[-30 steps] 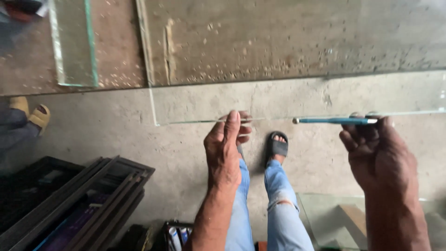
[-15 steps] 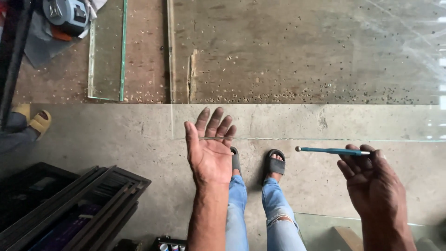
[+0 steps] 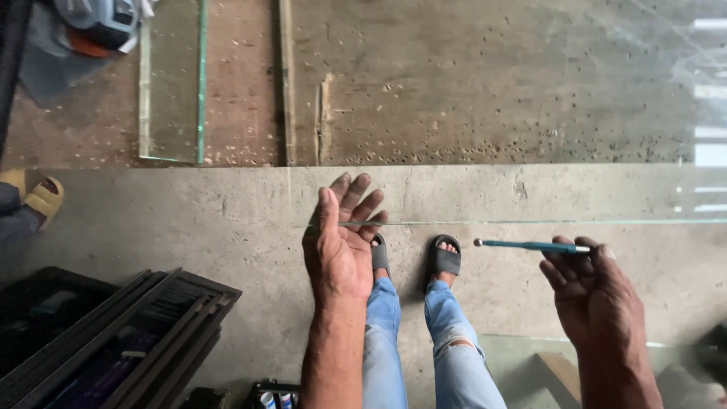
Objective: The person uses a utility knife to scrape along a black frame on a workbench. Then, the person uses a glass cutter to score a large sheet of glass and snaps it along the scored line to separate a piece.
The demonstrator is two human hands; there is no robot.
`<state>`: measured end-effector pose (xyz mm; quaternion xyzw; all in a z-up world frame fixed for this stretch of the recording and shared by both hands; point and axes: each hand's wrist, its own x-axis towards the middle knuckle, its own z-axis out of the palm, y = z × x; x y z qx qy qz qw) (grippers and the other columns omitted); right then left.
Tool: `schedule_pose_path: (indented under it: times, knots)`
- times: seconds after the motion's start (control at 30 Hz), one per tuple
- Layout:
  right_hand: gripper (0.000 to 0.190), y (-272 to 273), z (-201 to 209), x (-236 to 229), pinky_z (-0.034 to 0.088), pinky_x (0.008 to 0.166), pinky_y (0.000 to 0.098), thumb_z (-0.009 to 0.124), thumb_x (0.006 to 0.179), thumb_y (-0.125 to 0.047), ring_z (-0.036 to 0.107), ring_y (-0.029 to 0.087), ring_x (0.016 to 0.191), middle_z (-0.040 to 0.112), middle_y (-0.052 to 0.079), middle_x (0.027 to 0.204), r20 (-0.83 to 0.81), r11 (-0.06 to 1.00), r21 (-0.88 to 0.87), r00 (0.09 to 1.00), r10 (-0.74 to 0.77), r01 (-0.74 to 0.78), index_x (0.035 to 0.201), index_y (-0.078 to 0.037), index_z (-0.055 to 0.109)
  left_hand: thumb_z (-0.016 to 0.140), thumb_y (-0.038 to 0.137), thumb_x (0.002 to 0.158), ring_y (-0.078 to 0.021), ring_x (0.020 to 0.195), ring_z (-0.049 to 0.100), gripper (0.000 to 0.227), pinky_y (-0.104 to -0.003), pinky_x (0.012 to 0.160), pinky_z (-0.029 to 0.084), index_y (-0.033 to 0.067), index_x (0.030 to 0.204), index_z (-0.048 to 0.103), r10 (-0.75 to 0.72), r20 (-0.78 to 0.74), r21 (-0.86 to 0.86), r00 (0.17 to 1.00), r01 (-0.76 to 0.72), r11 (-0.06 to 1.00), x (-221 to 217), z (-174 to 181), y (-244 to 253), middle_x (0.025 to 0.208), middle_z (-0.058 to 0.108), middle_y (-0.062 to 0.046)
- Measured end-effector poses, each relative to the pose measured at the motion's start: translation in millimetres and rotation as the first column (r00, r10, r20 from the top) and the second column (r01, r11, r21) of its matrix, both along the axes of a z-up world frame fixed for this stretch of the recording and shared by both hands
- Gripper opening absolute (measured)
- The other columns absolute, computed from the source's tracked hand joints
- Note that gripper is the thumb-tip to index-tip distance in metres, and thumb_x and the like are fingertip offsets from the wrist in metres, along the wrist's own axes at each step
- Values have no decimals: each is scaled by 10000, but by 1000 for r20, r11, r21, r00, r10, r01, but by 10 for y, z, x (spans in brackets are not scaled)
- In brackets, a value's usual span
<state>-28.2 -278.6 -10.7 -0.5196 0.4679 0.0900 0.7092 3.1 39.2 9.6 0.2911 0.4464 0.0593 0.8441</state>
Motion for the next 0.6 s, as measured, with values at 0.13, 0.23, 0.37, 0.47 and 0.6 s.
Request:
schedule_pose_path:
  times: [0.13, 0.23, 0.37, 0.47, 0.6]
  knots:
    - [225, 1, 39, 102, 565, 937, 337, 484, 1123, -363, 704, 194, 1103, 710, 77, 1192, 82, 997, 69, 996, -39, 34, 1178, -185, 612, 584, 469, 946, -281, 892, 745, 513, -362, 714, 587, 80, 1270, 664, -27, 17, 59, 999, 26, 998, -10, -26, 8, 1178, 761, -180]
    - [218, -12, 110, 187, 559, 937, 336, 465, 1135, -372, 701, 185, 1054, 705, 62, 1177, 90, 997, 74, 996, -22, 16, 1138, -211, 612, 568, 463, 974, -261, 865, 740, 518, -352, 713, 602, 80, 1315, 647, -40, 58, 62, 998, 36, 997, -46, -55, 31, 1163, 757, -164]
    - [212, -40, 143, 260, 586, 927, 353, 497, 1140, -357, 722, 183, 979, 713, 2, 1005, 72, 993, 88, 994, -85, 78, 1041, -211, 614, 575, 473, 969, -250, 856, 733, 507, -359, 720, 599, 63, 1249, 677, -107, 64, 142, 992, 97, 985, -143, -84, -34, 1138, 758, -171]
    - [216, 34, 266, 358, 628, 845, 316, 554, 1089, -378, 742, 187, 930, 734, 14, 1022, 63, 994, 86, 995, -76, 71, 1081, -191, 661, 590, 437, 997, -242, 842, 734, 502, -366, 716, 611, 15, 1253, 683, -158, 171, 170, 973, 129, 977, -162, -56, -123, 1106, 757, -187]
    - [172, 100, 372, 435, 609, 843, 295, 564, 1077, -305, 713, 165, 899, 717, 16, 1013, 72, 996, 67, 996, -57, 52, 1029, -180, 673, 625, 403, 969, -212, 808, 718, 427, -332, 691, 583, 31, 1161, 711, -203, 61, 288, 977, 177, 941, -94, 53, -274, 1052, 772, -150]
